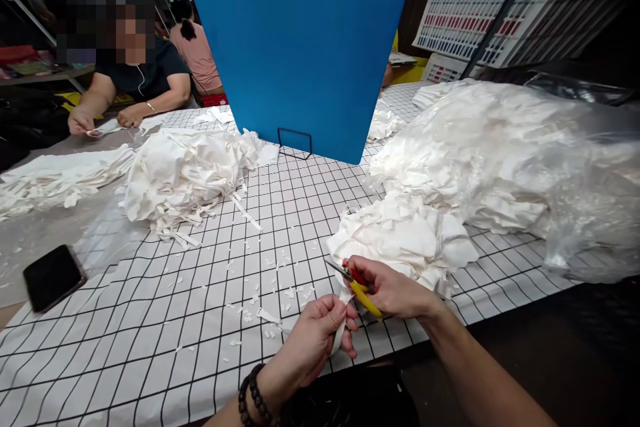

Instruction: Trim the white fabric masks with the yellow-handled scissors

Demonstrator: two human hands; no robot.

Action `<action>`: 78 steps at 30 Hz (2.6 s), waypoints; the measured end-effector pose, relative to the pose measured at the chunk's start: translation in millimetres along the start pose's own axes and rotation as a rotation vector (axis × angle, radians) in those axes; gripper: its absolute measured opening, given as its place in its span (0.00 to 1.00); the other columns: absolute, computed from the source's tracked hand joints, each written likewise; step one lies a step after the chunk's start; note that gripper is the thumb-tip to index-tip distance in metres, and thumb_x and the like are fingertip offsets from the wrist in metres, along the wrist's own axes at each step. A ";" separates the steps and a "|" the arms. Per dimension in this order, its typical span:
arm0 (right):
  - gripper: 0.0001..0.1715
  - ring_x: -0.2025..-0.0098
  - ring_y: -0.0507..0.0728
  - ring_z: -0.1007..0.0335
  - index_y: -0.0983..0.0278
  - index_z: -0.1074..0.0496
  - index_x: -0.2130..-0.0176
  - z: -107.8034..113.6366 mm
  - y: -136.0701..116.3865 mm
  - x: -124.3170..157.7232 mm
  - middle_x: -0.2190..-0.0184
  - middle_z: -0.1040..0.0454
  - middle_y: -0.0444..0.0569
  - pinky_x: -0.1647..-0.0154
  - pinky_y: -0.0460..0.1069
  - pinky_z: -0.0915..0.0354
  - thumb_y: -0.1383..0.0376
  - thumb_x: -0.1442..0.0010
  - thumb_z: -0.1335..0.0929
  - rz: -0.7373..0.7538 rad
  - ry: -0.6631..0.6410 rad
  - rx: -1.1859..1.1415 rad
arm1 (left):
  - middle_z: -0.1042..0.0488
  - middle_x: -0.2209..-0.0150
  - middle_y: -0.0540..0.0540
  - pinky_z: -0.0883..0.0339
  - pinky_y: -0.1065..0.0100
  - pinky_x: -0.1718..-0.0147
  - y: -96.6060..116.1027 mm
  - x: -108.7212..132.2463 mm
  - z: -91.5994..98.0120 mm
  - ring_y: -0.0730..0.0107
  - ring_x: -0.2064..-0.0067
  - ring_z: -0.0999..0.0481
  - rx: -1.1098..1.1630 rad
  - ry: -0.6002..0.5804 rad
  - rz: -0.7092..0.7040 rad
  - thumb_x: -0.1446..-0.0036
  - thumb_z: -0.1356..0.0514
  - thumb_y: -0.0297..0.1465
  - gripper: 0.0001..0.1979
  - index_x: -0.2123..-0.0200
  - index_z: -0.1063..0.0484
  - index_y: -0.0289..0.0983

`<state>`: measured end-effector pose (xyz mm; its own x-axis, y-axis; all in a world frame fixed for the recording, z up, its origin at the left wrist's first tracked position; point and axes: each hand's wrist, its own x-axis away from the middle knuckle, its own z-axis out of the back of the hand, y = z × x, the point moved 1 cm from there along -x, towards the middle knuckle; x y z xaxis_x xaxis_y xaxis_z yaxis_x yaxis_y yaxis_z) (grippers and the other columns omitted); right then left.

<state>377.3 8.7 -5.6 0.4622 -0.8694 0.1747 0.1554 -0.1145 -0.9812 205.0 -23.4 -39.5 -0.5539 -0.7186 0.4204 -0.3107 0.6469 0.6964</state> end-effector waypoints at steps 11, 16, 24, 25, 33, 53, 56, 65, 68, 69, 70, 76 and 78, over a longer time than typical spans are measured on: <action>0.20 0.72 0.49 0.38 0.61 0.38 0.69 -23.2 25.8 12.4 0.71 0.35 0.40 0.72 0.45 0.39 0.58 0.51 0.25 0.096 0.494 -0.296 | 0.25 0.57 0.39 0.32 0.67 0.75 6.6 -18.1 -14.5 0.73 0.76 0.31 -0.268 0.128 -0.449 0.43 0.40 0.45 0.18 0.70 0.25 0.36; 0.19 0.72 0.51 0.39 0.61 0.37 0.69 1.1 8.3 50.2 0.73 0.35 0.40 0.72 0.46 0.40 0.56 0.49 0.26 -0.110 0.504 0.060 | 0.30 0.73 0.49 0.32 0.68 0.69 8.1 -20.7 -14.4 0.71 0.73 0.27 -0.289 0.046 -0.477 0.39 0.42 0.40 0.14 0.68 0.26 0.34; 0.21 0.68 0.56 0.35 0.60 0.35 0.64 1.2 -15.4 74.3 0.68 0.30 0.45 0.68 0.50 0.39 0.52 0.51 0.27 -0.198 0.371 0.792 | 0.29 0.70 0.46 0.36 0.68 0.63 14.7 -12.9 -10.1 0.68 0.65 0.28 -0.657 0.022 -0.562 0.33 0.48 0.34 0.14 0.69 0.28 0.36; 0.20 0.68 0.57 0.34 0.60 0.36 0.65 -0.3 -16.0 73.2 0.68 0.29 0.45 0.68 0.51 0.39 0.52 0.51 0.27 -0.205 0.374 0.827 | 0.29 0.70 0.46 0.37 0.68 0.62 14.7 -12.5 -10.2 0.68 0.65 0.28 -0.669 0.012 -0.565 0.33 0.48 0.33 0.14 0.69 0.28 0.36; 0.15 0.68 0.57 0.33 0.60 0.36 0.66 -6.4 -19.4 67.7 0.68 0.29 0.46 0.69 0.49 0.41 0.55 0.49 0.30 -0.197 0.376 0.918 | 0.30 0.69 0.47 0.38 0.68 0.63 16.7 -10.0 -10.5 0.69 0.65 0.29 -0.718 -0.014 -0.575 0.33 0.49 0.33 0.15 0.71 0.29 0.36; 0.18 0.74 0.54 0.35 0.61 0.34 0.72 -2.9 -6.8 64.9 0.76 0.29 0.43 0.74 0.46 0.48 0.50 0.48 0.29 -0.117 0.418 1.006 | 0.32 0.69 0.48 0.35 0.70 0.64 21.7 -9.7 -8.2 0.71 0.66 0.29 -0.663 -0.062 -0.504 0.33 0.48 0.33 0.14 0.69 0.28 0.36; 0.17 0.75 0.53 0.37 0.61 0.34 0.73 -3.0 -4.1 63.2 0.77 0.31 0.43 0.75 0.47 0.49 0.52 0.47 0.30 -0.075 0.441 1.017 | 0.32 0.68 0.48 0.34 0.69 0.63 18.3 -11.6 -5.6 0.71 0.65 0.28 -0.635 -0.061 -0.476 0.33 0.48 0.34 0.13 0.68 0.28 0.36; 0.18 0.75 0.50 0.44 0.61 0.39 0.73 4.7 8.8 60.6 0.78 0.41 0.39 0.76 0.45 0.45 0.54 0.45 0.29 -0.108 0.451 0.356 | 0.32 0.69 0.47 0.33 0.68 0.64 27.6 -10.2 -3.7 0.70 0.67 0.27 -0.509 -0.039 -0.459 0.36 0.45 0.36 0.13 0.66 0.26 0.34; 0.18 0.74 0.50 0.42 0.61 0.39 0.72 6.2 7.2 54.0 0.75 0.38 0.40 0.74 0.45 0.41 0.54 0.43 0.30 -0.102 0.495 0.115 | 0.31 0.69 0.47 0.34 0.67 0.64 30.5 -7.7 -0.5 0.69 0.67 0.27 -0.527 -0.022 -0.471 0.35 0.45 0.36 0.13 0.67 0.27 0.34; 0.18 0.73 0.51 0.41 0.61 0.38 0.71 5.1 5.5 51.3 0.75 0.37 0.40 0.73 0.46 0.40 0.54 0.44 0.29 -0.101 0.487 0.111 | 0.31 0.69 0.47 0.34 0.67 0.63 30.9 -7.2 0.7 0.69 0.67 0.27 -0.530 -0.019 -0.474 0.35 0.45 0.36 0.13 0.67 0.27 0.34; 0.17 0.73 0.51 0.40 0.62 0.37 0.70 3.4 3.6 48.7 0.74 0.35 0.40 0.73 0.46 0.40 0.55 0.45 0.29 -0.102 0.470 0.132 | 0.31 0.68 0.47 0.34 0.67 0.63 31.3 -6.6 2.0 0.69 0.66 0.27 -0.529 -0.017 -0.480 0.35 0.46 0.36 0.13 0.67 0.27 0.35; 0.17 0.70 0.55 0.34 0.61 0.35 0.62 -9.8 0.6 32.5 0.70 0.30 0.44 0.71 0.48 0.38 0.53 0.45 0.31 -0.183 0.600 0.536 | 0.33 0.67 0.47 0.34 0.68 0.65 49.3 6.2 18.2 0.70 0.67 0.27 -0.397 0.012 -0.559 0.35 0.46 0.33 0.11 0.66 0.27 0.35; 0.18 0.67 0.59 0.33 0.61 0.36 0.60 -10.9 2.8 23.2 0.67 0.29 0.48 0.68 0.51 0.38 0.54 0.46 0.31 -0.190 0.753 0.777 | 0.32 0.66 0.47 0.33 0.68 0.65 66.1 15.7 28.5 0.70 0.66 0.27 -0.323 0.026 -0.617 0.36 0.45 0.32 0.10 0.66 0.27 0.35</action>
<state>378.9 -17.0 -5.1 -0.2374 -0.9707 -0.0368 0.7974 -0.1732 -0.5781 153.8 15.3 -3.5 -0.3306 -0.9388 -0.0965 -0.3150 0.0133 0.9490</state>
